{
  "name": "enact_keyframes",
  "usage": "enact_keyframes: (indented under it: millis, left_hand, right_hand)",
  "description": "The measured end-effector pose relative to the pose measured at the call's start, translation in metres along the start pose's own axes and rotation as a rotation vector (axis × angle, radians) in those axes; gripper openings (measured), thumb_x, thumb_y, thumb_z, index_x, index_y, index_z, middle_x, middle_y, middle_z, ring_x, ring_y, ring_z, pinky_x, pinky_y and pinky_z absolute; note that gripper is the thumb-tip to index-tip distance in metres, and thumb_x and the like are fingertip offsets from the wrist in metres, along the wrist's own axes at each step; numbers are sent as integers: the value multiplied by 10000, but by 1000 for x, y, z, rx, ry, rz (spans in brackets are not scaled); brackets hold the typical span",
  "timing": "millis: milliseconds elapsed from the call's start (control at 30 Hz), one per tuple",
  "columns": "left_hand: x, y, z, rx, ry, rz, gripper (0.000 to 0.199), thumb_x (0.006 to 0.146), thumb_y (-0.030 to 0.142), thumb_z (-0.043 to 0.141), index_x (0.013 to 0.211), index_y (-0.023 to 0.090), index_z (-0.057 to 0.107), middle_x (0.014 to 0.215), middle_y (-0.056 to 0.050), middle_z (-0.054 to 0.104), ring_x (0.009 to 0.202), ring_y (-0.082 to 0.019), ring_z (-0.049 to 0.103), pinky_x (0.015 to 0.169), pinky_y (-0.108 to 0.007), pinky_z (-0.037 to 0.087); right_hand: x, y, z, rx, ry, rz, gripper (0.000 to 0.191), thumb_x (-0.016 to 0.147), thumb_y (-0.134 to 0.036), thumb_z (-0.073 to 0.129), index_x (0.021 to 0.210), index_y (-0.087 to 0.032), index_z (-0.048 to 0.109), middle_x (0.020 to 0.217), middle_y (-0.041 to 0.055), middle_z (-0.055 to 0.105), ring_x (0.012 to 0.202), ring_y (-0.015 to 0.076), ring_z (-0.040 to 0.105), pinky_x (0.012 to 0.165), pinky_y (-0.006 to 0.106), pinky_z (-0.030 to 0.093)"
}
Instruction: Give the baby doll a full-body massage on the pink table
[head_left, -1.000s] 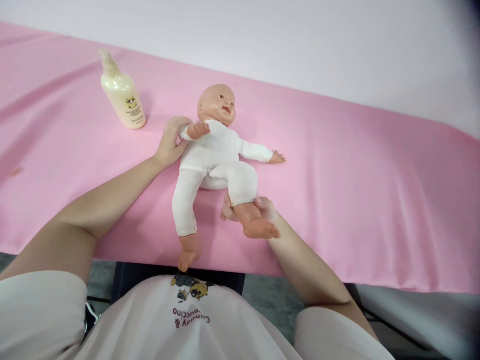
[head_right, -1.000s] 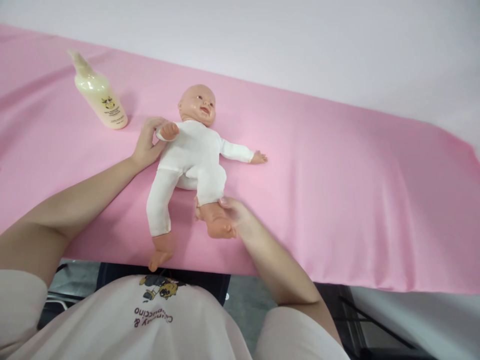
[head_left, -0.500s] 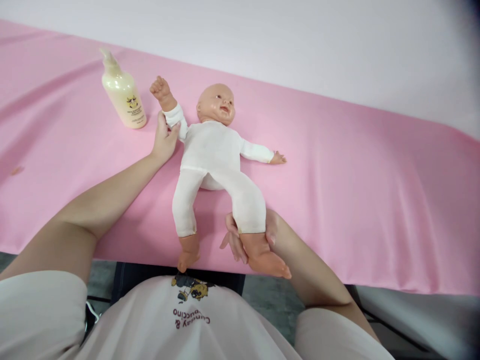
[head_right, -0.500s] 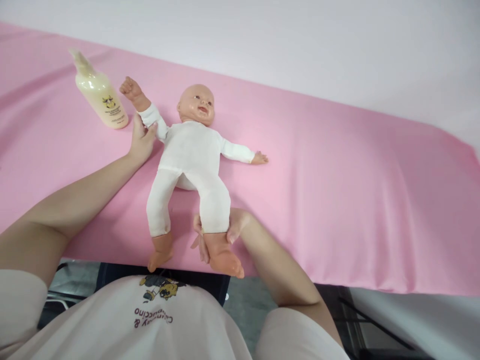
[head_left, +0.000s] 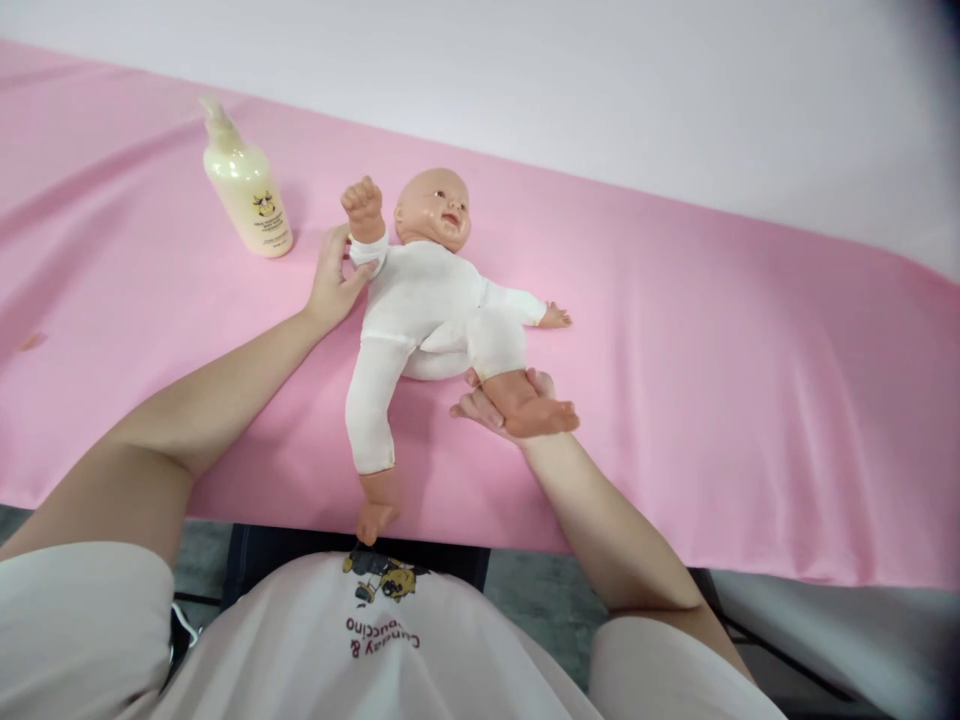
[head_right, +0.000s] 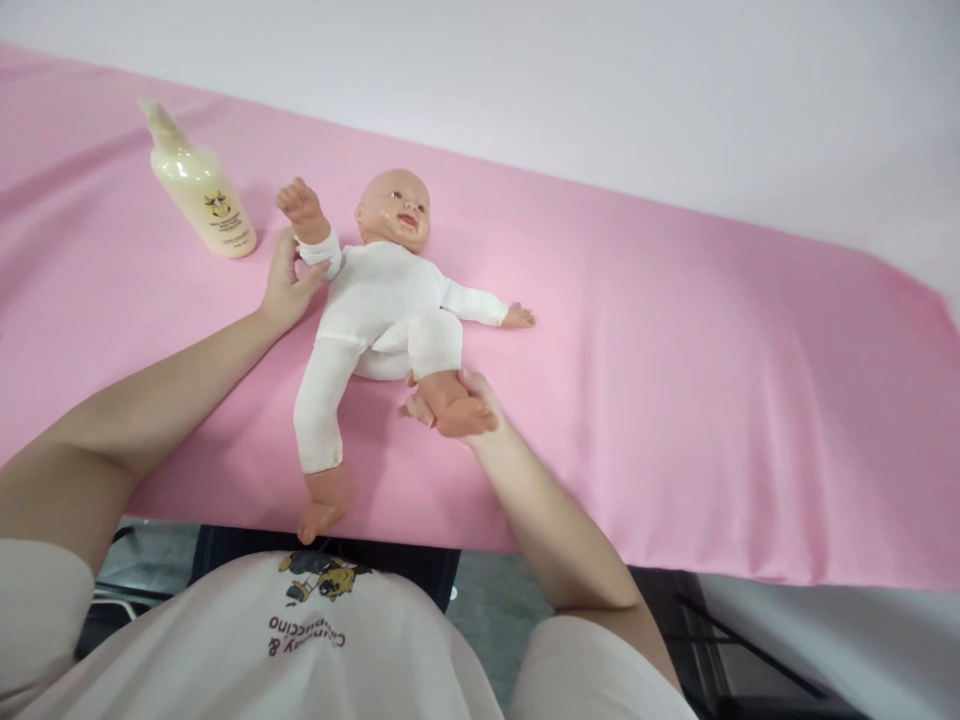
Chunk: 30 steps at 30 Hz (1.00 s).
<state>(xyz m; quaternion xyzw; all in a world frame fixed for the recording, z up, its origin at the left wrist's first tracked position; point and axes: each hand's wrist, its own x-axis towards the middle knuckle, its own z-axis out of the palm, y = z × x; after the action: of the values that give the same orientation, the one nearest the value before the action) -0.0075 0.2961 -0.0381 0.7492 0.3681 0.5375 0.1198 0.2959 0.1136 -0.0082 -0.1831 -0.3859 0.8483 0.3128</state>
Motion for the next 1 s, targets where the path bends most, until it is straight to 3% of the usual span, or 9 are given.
enact_keyframes:
  millis: [100,200,367,600,733,900,1000]
  left_hand:
    - [-1,14,-3,74,-52,155,518,1017,655,469,1342,254,504,1287,-87,594,1239,-240,561,1042,-489,470]
    - [-2,25,-5,108,-78,245,457,1004,588,525,1339,278,553,1335,-108,583,1270,-283,550,1092,-536,436]
    - [-3,32,-4,152,-184,188,399,969,565,552,1264,308,633,1391,-118,559,1323,-339,500,1115,-595,374]
    - [-2,34,-3,133,-226,204,353,969,539,553,1224,316,653,1383,-117,553,1305,-331,500,1119,-591,365]
    - [-2,33,-3,137,-225,209,363,973,548,547,1226,309,652,1391,-120,556,1317,-340,499,1118,-599,359]
    - [-3,33,-4,143,-202,197,419,979,591,522,1265,303,625,1387,-123,571,1319,-333,509,1104,-587,386]
    - [-3,30,-4,128,-162,181,477,992,637,479,1307,294,580,1381,-122,571,1318,-317,515,1106,-580,401]
  right_hand:
    - [2,-9,2,17,147,-88,631,761,-767,572,1024,-200,661,505,-78,415,554,171,415,827,436,513]
    - [6,-10,2,31,200,-89,591,761,-730,585,1011,-203,680,502,-75,409,565,172,426,787,415,514]
    - [6,-4,0,48,215,-107,545,769,-700,628,988,-206,695,518,-63,468,575,175,485,767,396,524]
    - [5,1,-3,25,244,-110,582,798,-713,625,1051,-194,694,557,-52,517,601,176,532,812,418,534]
    - [4,-1,-1,6,194,-105,566,808,-717,627,1047,-207,687,560,-52,527,607,177,534,840,424,520]
    - [1,1,1,-37,33,-89,505,856,-676,617,1005,-197,673,599,-33,601,605,166,554,875,412,502]
    - [-2,6,2,-50,-75,-54,586,803,-726,663,989,-170,664,629,-13,647,594,168,573,883,428,506]
